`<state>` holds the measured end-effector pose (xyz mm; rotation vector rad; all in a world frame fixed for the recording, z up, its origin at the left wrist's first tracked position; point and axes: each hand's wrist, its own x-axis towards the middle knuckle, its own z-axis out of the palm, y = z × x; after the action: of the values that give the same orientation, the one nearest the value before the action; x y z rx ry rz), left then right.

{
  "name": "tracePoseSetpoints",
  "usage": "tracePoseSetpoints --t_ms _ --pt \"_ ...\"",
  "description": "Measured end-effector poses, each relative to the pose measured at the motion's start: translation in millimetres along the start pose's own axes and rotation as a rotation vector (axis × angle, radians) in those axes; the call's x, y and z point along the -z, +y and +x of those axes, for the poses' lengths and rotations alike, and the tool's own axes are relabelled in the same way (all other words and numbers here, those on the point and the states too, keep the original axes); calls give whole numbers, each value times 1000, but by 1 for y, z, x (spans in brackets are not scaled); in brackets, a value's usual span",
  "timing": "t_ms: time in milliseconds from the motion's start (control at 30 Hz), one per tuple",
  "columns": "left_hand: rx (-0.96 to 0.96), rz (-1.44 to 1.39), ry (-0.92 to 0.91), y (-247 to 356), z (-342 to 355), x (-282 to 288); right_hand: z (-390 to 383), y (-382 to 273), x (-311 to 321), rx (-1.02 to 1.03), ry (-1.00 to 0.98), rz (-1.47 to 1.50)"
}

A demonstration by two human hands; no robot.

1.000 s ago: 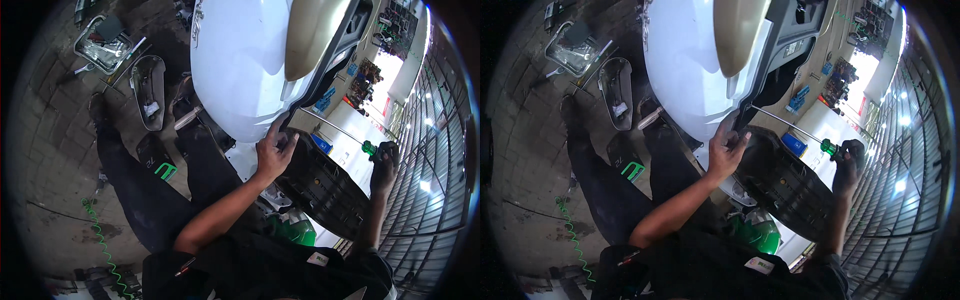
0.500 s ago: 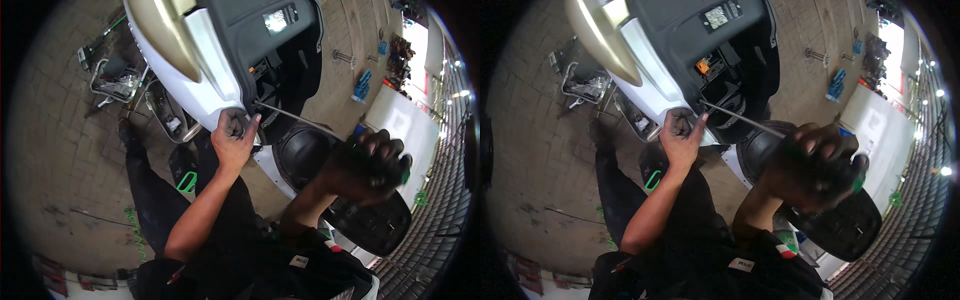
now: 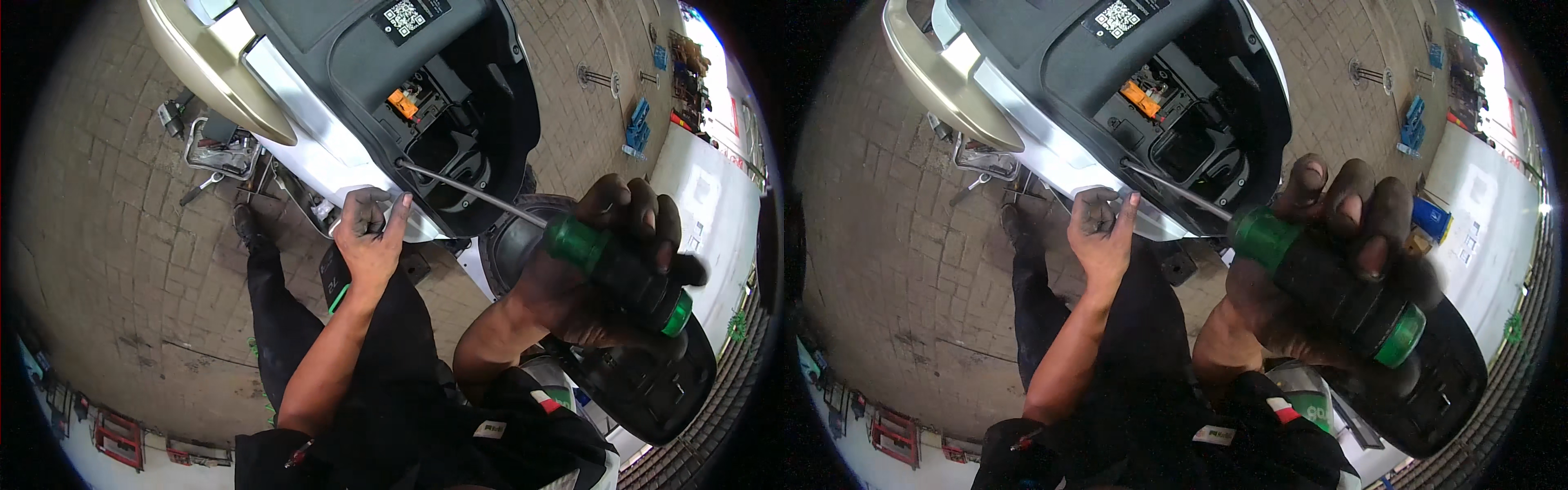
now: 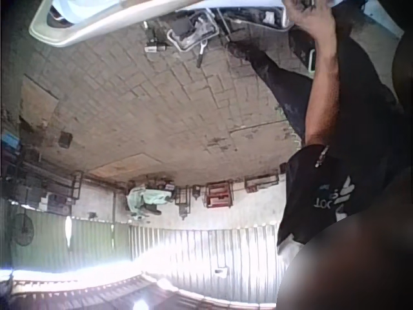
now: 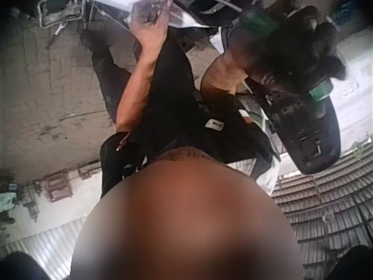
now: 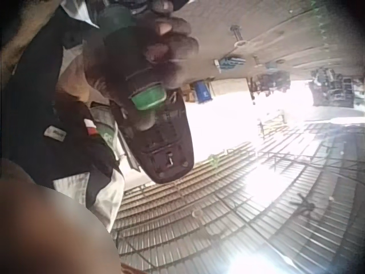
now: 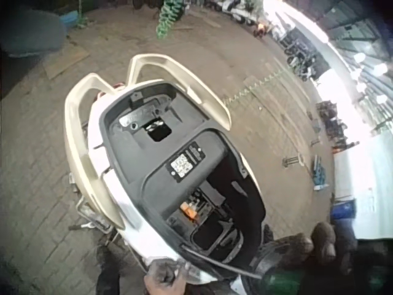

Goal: The person lifts a brown seat off a white scooter, sets it aside, and uses a screwdriver to work on a component inside the scooter's internal compartment.

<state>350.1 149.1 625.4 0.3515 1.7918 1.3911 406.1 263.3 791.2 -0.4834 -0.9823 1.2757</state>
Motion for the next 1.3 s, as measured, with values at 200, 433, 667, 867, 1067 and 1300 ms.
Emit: tracePoseSetpoints --t_ms 200,433,667,867,1067,1300 --pt "-92 74 6 4 10 16 1 -1 4 43 -151 -58" --pt "-234 150 -41 18 27 22 7 4 -8 115 -55 -106" --pt "-208 109 -69 16 17 15 10 4 -4 93 -130 -45" --pt "-200 143 -48 10 12 12 17 0 -5 104 -231 -11" --pt "-183 115 -41 9 12 9 18 1 -2 20 -230 17" --pt "-218 151 -24 7 20 16 12 -9 4 40 -222 29"
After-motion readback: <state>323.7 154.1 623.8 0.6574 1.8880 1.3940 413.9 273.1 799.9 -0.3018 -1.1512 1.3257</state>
